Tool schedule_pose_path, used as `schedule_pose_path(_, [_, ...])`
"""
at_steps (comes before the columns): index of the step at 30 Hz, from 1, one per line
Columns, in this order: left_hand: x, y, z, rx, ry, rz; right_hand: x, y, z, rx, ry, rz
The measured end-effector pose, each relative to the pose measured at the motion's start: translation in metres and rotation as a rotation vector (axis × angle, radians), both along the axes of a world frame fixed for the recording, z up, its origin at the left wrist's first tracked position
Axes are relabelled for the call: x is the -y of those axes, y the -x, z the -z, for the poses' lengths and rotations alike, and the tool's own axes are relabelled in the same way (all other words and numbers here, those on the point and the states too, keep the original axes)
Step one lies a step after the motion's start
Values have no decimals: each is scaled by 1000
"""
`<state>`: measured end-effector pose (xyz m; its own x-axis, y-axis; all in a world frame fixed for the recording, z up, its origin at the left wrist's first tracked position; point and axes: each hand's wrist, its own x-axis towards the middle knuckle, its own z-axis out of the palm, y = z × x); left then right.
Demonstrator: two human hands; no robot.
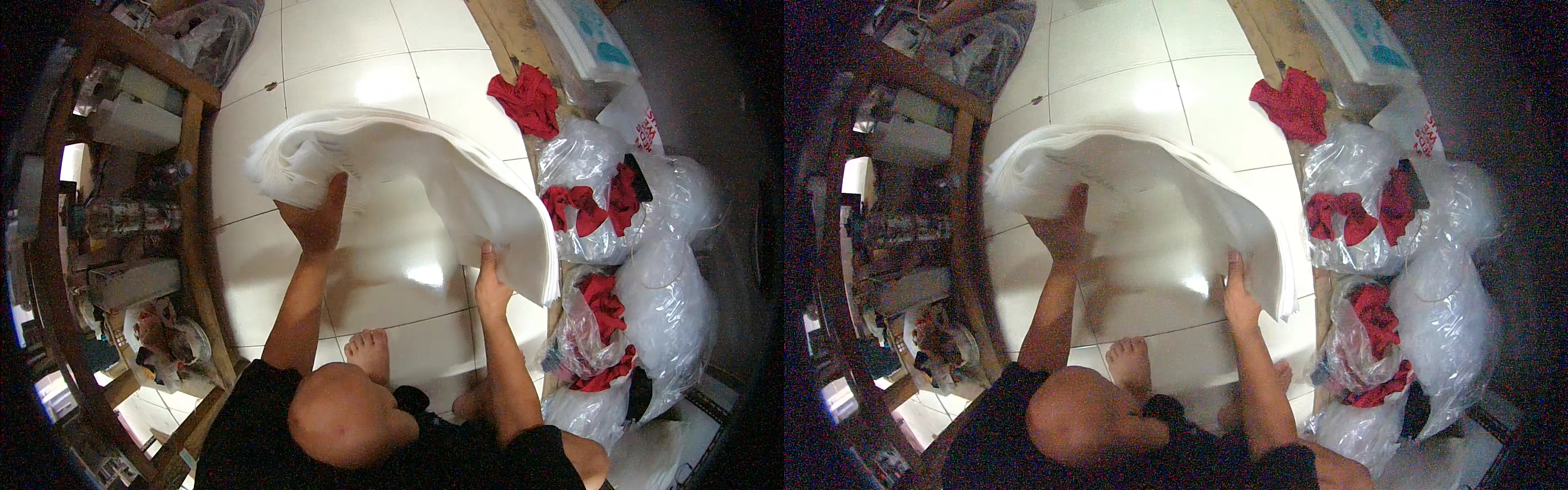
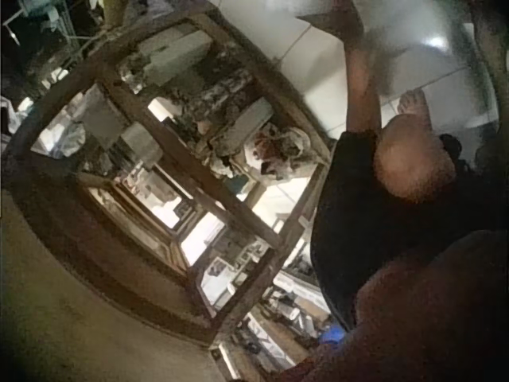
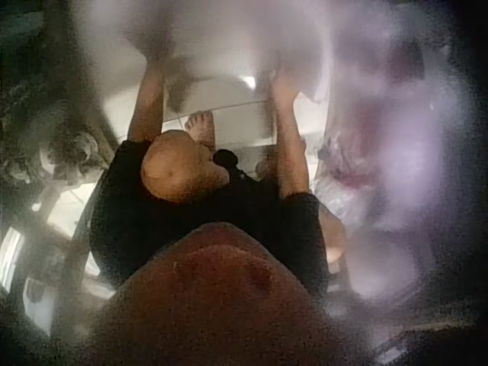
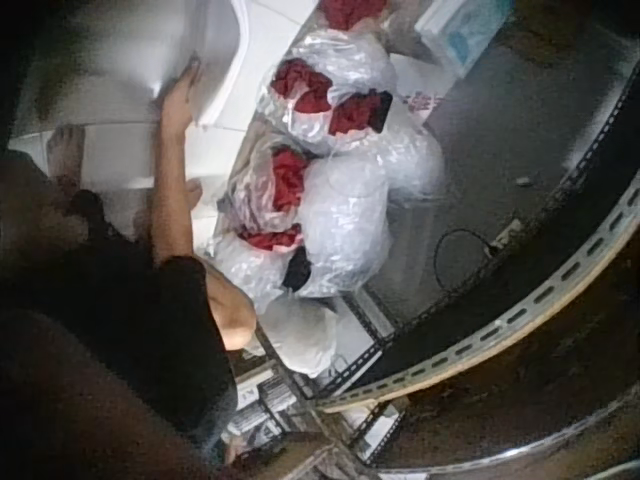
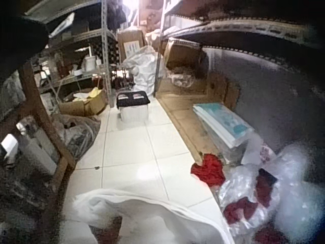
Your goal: The person sits on the floor and repeatedly folds white poly mailers by hand, aligning edges and smoothing creases. They stack the folded mailers on a wooden board and occasionally handle red fabric items nearby.
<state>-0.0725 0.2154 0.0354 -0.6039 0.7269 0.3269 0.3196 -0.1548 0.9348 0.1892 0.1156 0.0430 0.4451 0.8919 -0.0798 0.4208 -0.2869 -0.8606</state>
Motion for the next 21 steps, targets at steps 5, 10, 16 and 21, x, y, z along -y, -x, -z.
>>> schedule_pose_path(5, [-5, -2, -10, 154, -64, 45, -7, -4, 4, -138, 25, 39])
schedule_pose_path(10, [1, 1, -19, -29, -20, -48, -10, 0, -20, -75, -56, 96])
schedule_pose_path(16, [21, 16, 11, -106, 173, -111, 16, -7, -17, -12, 90, 58])
schedule_pose_path(21, [19, 3, -6, -94, 61, -31, 21, -8, 7, -8, 126, 50])
